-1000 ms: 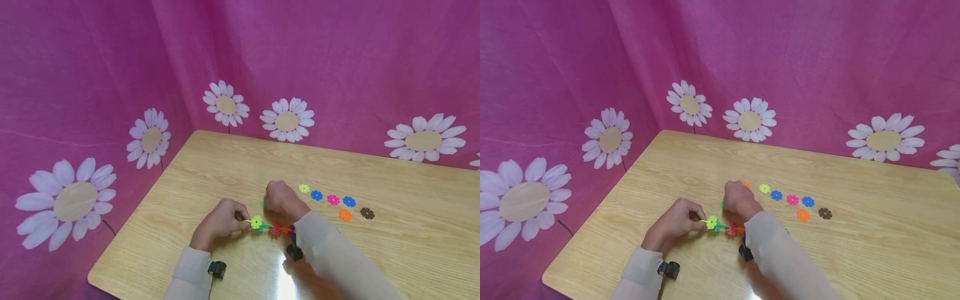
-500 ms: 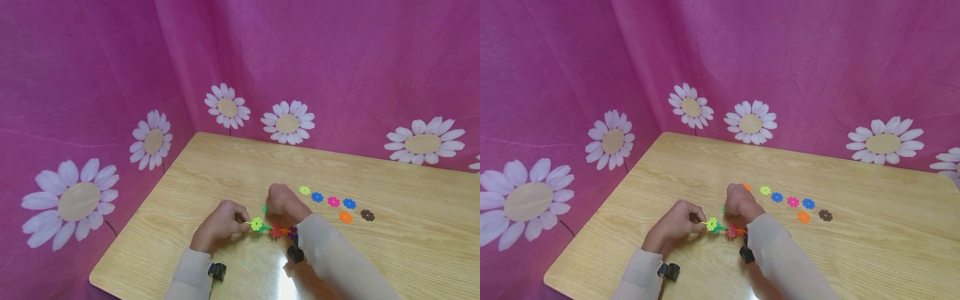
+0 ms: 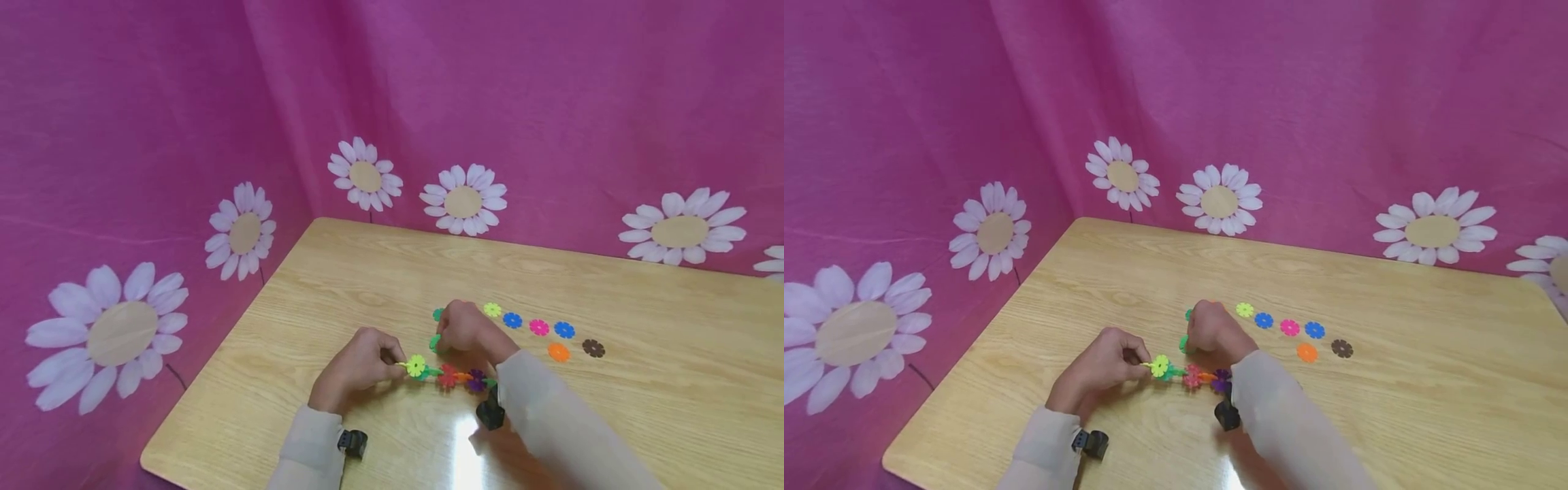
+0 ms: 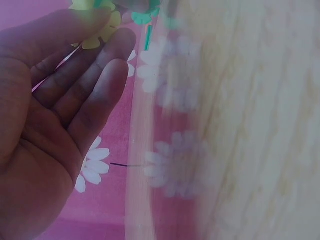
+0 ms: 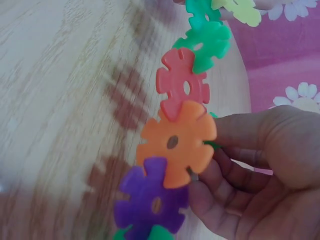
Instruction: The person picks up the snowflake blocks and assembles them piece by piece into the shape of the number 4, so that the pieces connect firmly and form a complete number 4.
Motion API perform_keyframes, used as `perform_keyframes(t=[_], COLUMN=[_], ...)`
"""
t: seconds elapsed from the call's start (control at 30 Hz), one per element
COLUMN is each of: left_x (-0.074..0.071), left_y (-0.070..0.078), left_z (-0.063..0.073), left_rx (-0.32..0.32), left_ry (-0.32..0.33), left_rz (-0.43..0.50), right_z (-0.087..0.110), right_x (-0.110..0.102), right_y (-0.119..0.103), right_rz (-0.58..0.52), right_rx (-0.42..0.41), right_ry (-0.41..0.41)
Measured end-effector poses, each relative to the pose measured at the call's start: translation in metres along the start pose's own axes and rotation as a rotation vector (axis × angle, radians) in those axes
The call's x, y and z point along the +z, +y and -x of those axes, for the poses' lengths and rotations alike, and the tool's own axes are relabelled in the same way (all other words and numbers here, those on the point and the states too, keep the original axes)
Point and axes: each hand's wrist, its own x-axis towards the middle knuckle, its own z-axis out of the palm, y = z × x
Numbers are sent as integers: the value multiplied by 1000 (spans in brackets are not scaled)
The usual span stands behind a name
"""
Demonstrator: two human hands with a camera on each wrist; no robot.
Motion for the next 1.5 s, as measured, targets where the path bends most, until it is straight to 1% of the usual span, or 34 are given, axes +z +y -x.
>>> perform_keyframes(t=[0.23,0.37,0.43,0.57,0.67,0.87,1.07,1.2,1.37,1.5], left_x=[0,0,-1,-1,-2,-2,-1,-1,0,1], left_y=[-2,-1,0,1,3,5,5,5,4,5], left_z=[0,0,0,-2,-4,-7,-6,-6,-6,-6], left_rx=[-18,-28,-28,-26,-24,-23,-16,-24,-18,-29], left_ry=[4,-6,-10,-11,-10,-10,0,-4,-3,-8], left_rz=[27,60,72,65,54,33,37,46,38,41], right_z=[8,12,14,19,24,37,44,49,52,52], right_x=[-4,-9,-12,-19,-24,-33,-34,-33,-30,-27], right_y=[3,4,3,4,5,2,-6,-9,-12,-14], right_rz=[-67,-70,-66,-65,-79,-145,-73,-36,27,84], right_rx=[-25,-50,-78,-172,-228,-279,-400,-445,-480,-513], right_ry=[-23,-12,4,43,50,-29,-78,-111,-91,-65])
